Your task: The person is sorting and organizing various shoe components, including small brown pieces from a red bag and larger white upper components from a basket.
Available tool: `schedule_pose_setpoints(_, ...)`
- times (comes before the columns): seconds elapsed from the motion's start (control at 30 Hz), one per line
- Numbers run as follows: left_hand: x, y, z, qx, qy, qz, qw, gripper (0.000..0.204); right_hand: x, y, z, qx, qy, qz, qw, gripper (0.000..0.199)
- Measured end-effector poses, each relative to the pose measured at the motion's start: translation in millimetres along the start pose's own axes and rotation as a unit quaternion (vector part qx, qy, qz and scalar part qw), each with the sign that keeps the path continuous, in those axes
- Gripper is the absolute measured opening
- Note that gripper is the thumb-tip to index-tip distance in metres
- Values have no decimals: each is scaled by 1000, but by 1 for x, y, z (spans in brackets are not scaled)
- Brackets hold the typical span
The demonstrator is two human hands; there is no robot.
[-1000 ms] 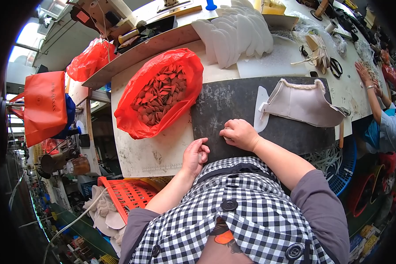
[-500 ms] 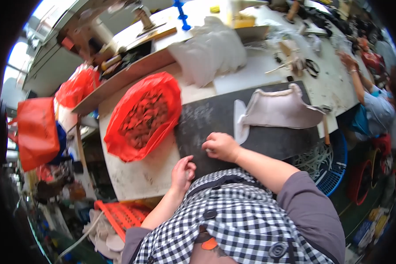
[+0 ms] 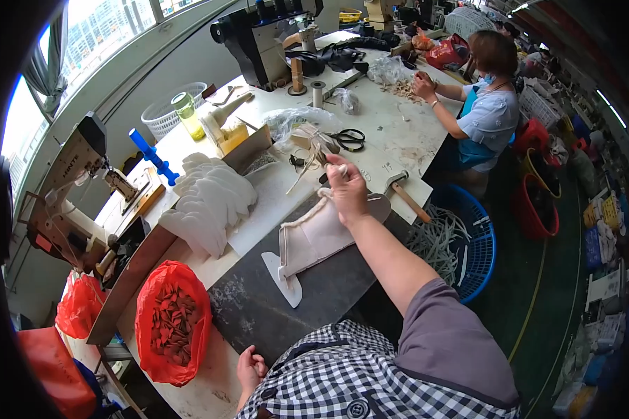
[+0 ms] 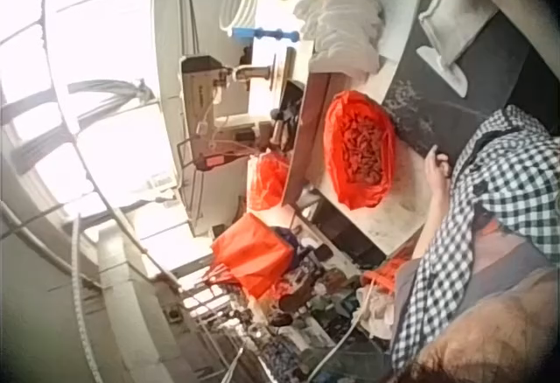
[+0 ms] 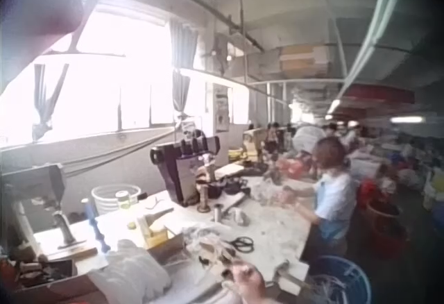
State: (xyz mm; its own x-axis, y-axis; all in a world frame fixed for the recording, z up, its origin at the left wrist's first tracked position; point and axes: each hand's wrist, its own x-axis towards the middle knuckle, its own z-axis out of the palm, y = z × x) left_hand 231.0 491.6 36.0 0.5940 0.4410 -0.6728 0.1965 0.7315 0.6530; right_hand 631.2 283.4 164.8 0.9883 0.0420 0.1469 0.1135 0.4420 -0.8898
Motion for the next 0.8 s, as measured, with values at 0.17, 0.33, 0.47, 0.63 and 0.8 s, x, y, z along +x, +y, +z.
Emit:
schedule_pose_setpoints(0.17, 2, 0, 0, 0, 9, 0, 1000, 25, 41, -36, -62, -15, 180, -14, 983, 45)
schedule_pose_setpoints(0.33, 2, 1, 1, 10, 12, 13, 1000, 26, 73, -36, -127, 30, 293, 30, 955, 21)
schedule_pose_setpoints(0.47, -1, 2, 6, 15, 28, 8, 999, 25, 70, -33, -135, 211, 158, 96, 960, 12)
schedule_pose_setpoints(0.63, -2, 2, 9, 20, 30, 10, 999, 25, 38, -22, -111, 405, 54, 170, 897, 14)
schedule_pose_setpoints(0.8, -2, -1, 8, 25, 19, 15, 999, 25, 13, -7, -94, 523, 48, 167, 835, 22)
